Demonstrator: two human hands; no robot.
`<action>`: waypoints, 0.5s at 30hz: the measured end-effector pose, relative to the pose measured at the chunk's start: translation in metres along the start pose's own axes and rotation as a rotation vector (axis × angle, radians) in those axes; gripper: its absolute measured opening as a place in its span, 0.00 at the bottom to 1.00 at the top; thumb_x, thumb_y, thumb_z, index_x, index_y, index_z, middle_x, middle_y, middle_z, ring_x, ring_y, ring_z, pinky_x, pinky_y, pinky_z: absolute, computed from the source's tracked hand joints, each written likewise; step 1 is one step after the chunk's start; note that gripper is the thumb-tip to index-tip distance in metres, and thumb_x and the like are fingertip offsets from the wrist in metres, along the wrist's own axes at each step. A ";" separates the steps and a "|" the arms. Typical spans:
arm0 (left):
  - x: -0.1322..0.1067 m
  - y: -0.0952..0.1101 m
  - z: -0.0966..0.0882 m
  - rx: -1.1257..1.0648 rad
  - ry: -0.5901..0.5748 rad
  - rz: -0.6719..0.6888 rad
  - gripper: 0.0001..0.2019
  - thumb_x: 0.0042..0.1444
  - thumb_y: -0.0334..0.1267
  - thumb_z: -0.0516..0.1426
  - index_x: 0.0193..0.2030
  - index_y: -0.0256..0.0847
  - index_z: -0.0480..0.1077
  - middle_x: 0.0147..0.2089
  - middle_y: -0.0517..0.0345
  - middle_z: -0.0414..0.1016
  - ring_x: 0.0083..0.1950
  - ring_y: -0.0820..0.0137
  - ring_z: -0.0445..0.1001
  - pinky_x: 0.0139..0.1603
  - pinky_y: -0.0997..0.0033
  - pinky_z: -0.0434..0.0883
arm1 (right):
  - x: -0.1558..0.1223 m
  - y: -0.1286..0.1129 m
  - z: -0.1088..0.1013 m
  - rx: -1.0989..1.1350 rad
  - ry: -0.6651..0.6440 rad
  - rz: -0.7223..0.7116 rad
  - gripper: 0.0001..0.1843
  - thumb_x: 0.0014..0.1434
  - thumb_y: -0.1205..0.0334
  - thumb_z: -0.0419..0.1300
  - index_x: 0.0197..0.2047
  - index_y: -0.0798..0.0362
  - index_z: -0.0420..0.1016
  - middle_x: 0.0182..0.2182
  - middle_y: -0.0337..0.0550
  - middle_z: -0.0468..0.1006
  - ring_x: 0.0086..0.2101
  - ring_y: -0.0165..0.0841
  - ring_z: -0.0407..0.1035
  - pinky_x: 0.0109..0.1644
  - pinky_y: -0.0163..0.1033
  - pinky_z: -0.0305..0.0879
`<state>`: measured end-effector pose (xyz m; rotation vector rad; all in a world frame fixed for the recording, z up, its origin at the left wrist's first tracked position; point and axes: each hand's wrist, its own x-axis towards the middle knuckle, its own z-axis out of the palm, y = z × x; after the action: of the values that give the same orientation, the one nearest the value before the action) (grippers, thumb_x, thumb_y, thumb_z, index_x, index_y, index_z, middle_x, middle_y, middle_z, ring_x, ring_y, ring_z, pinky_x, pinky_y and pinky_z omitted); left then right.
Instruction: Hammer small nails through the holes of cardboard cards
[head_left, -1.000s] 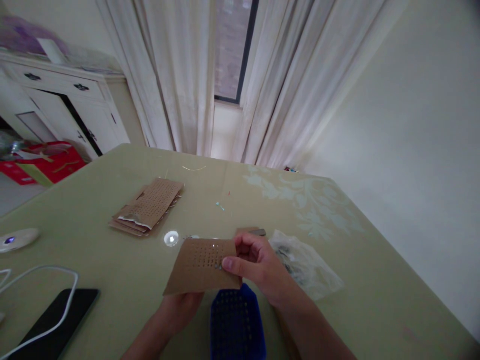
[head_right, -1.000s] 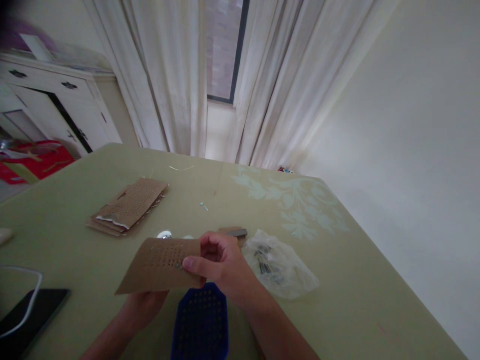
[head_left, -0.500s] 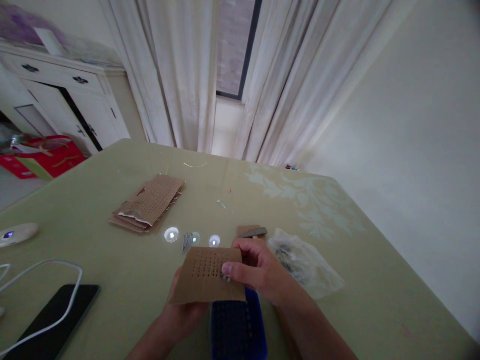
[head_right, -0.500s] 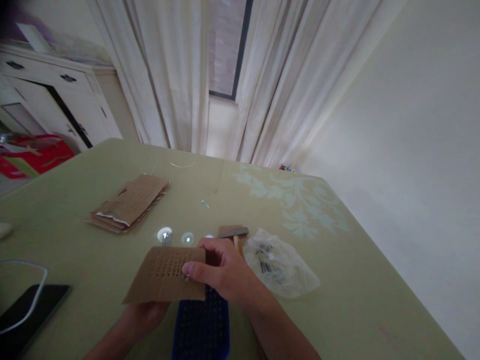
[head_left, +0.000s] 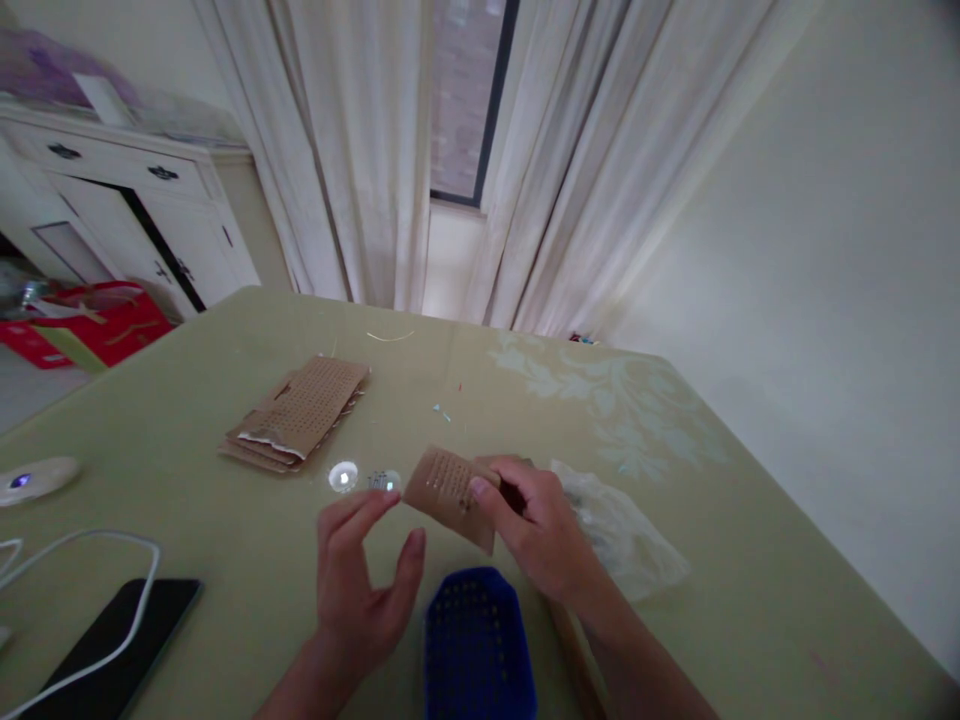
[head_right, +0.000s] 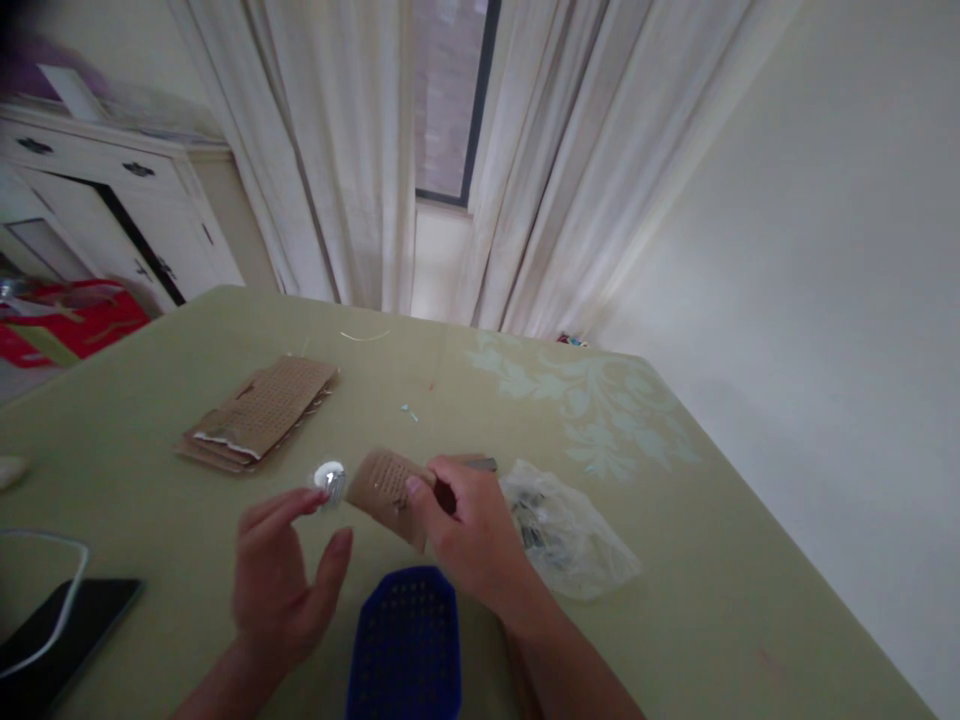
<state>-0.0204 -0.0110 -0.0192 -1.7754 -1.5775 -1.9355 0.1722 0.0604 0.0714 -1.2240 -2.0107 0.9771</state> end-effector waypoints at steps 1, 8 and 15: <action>0.001 0.001 -0.003 0.029 -0.037 0.095 0.22 0.63 0.30 0.68 0.62 0.46 0.73 0.53 0.52 0.77 0.53 0.60 0.77 0.58 0.59 0.75 | -0.001 -0.001 0.001 -0.029 -0.025 -0.014 0.23 0.74 0.53 0.59 0.27 0.50 0.63 0.23 0.32 0.64 0.27 0.30 0.59 0.31 0.39 0.48; 0.005 0.006 -0.004 -0.139 -0.284 0.260 0.13 0.68 0.22 0.61 0.53 0.42 0.80 0.44 0.55 0.84 0.45 0.66 0.82 0.49 0.67 0.79 | -0.011 -0.012 0.008 -0.098 -0.165 -0.112 0.23 0.75 0.56 0.60 0.27 0.50 0.63 0.23 0.32 0.64 0.26 0.30 0.59 0.32 0.39 0.47; -0.001 0.015 -0.027 -0.177 -0.149 0.298 0.12 0.65 0.24 0.64 0.46 0.46 0.80 0.36 0.60 0.83 0.36 0.68 0.81 0.40 0.69 0.80 | -0.014 -0.013 0.011 -0.253 -0.045 -0.146 0.21 0.73 0.58 0.60 0.28 0.49 0.60 0.25 0.34 0.64 0.27 0.31 0.58 0.34 0.41 0.45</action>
<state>-0.0285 -0.0372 -0.0052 -2.1265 -1.1232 -1.8862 0.1628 0.0406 0.0746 -1.1704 -2.2778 0.7018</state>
